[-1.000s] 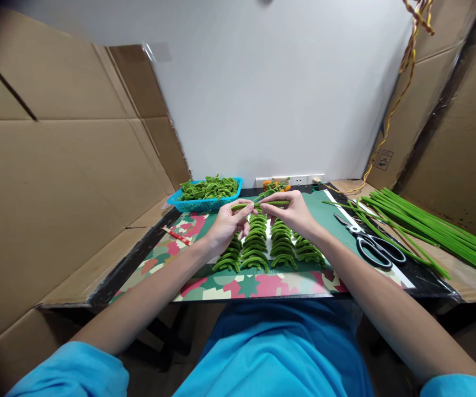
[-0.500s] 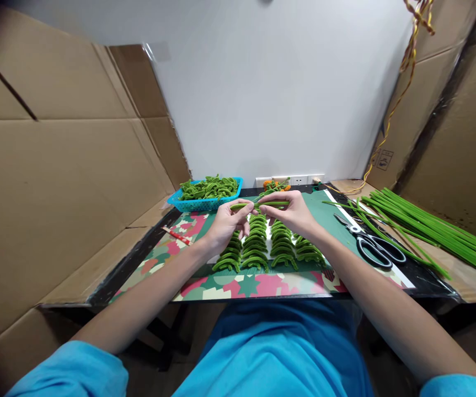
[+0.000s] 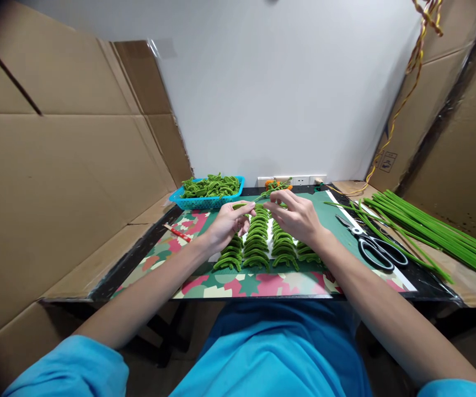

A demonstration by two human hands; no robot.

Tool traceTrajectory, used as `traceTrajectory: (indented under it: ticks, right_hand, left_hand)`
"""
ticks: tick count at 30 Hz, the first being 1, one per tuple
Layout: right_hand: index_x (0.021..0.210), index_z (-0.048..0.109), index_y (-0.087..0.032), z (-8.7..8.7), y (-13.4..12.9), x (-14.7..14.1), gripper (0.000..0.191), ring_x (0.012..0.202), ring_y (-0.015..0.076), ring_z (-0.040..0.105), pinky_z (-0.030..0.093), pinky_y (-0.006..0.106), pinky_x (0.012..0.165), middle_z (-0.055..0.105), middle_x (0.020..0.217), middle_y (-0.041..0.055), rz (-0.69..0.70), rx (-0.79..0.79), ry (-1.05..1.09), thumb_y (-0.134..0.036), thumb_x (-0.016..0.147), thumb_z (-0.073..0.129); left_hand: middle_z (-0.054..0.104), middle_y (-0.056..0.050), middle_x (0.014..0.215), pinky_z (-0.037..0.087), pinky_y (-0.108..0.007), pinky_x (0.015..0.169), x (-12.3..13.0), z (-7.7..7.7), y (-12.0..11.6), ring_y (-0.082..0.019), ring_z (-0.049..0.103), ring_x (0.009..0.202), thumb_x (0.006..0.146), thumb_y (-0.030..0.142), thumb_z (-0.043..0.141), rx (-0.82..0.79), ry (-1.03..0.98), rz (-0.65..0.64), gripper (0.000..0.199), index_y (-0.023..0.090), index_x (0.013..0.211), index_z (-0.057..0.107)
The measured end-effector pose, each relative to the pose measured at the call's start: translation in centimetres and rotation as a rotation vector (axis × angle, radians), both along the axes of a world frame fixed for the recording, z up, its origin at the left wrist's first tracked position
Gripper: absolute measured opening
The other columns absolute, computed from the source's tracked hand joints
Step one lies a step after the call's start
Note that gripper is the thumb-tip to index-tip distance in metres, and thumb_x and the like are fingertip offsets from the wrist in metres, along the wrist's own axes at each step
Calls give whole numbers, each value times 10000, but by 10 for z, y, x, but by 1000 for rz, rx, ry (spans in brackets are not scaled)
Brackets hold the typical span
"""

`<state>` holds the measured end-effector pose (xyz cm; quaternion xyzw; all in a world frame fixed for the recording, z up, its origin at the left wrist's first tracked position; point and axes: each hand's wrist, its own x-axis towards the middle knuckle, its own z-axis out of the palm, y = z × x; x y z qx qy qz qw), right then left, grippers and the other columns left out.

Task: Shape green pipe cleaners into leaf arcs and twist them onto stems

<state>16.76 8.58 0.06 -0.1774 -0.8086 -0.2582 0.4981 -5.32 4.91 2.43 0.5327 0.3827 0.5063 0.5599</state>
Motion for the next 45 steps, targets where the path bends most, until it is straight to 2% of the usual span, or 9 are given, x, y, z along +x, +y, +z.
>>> traceTrajectory:
  ticks: [5, 10, 15, 25, 31, 33, 35, 39, 45]
  right_hand:
    - [1053, 776, -272, 1, -1, -2, 164, 873, 214, 689, 565, 338, 752, 748, 1004, 86, 46, -185, 19, -209, 1003, 633]
    - [948, 780, -239, 5, -5, -9, 153, 763, 214, 665, 547, 360, 704, 750, 846, 65, 192, -415, 165, -271, 1003, 641]
    - [923, 789, -222, 10, -12, -15, 148, 750, 204, 718, 575, 341, 669, 796, 869, 60, 342, -640, 317, -348, 962, 723]
    - [890, 811, -232, 17, -12, -8, 219, 798, 242, 758, 621, 397, 771, 816, 882, 63, 333, -700, 298, -441, 933, 761]
    - [783, 782, -196, 22, -11, -6, 424, 657, 230, 726, 600, 361, 627, 784, 741, 78, 390, -895, 449, -614, 825, 841]
    - [769, 770, -199, 18, -11, -10, 445, 627, 220, 709, 577, 349, 601, 771, 708, 70, 370, -864, 470, -634, 857, 804]
    - [782, 768, -213, 11, -10, -14, 413, 638, 214, 707, 556, 343, 616, 776, 728, 65, 281, -735, 436, -602, 923, 749]
    - [898, 782, -233, -1, -9, -23, 254, 698, 211, 740, 520, 326, 658, 810, 829, 56, 94, -511, 282, -409, 1025, 650]
    - [1040, 751, -223, -5, -12, -25, 207, 725, 182, 739, 520, 281, 670, 813, 932, 64, 108, -467, 115, -235, 1035, 544]
  left_hand:
    - [713, -8, 854, 355, -173, 324, -2, 0, 1, -39, 582, 430, 771, 439, 913, -25, -7, -36, 406, 127, 891, 682]
    - [723, -12, 858, 348, -181, 326, -2, -1, 2, -43, 578, 430, 762, 471, 911, -4, 3, -32, 441, 132, 923, 682]
    - [722, -12, 845, 341, -175, 325, -2, 1, 0, -42, 575, 426, 767, 483, 906, 8, 10, -20, 438, 133, 910, 686]
    - [708, -6, 829, 337, -164, 325, -2, 3, -1, -39, 569, 429, 764, 445, 914, -35, 13, -35, 411, 136, 894, 676]
    - [721, -5, 841, 351, -177, 328, 0, 5, -4, -55, 583, 424, 750, 521, 907, 53, 52, -52, 480, 144, 926, 667]
    - [734, -15, 848, 356, -183, 328, 1, 6, -5, -64, 591, 426, 752, 550, 897, 96, 85, -34, 502, 146, 942, 668]
    - [737, -21, 844, 357, -188, 325, 1, 7, -5, -69, 590, 424, 754, 569, 889, 134, 108, -12, 511, 146, 939, 670]
    - [731, -27, 818, 352, -202, 320, 1, 6, -5, -84, 585, 417, 791, 594, 851, 218, 168, 40, 492, 148, 918, 687]
    - [741, -30, 775, 425, -216, 409, 1, 3, -7, -97, 580, 436, 842, 531, 832, 394, 321, 168, 383, 172, 939, 741]
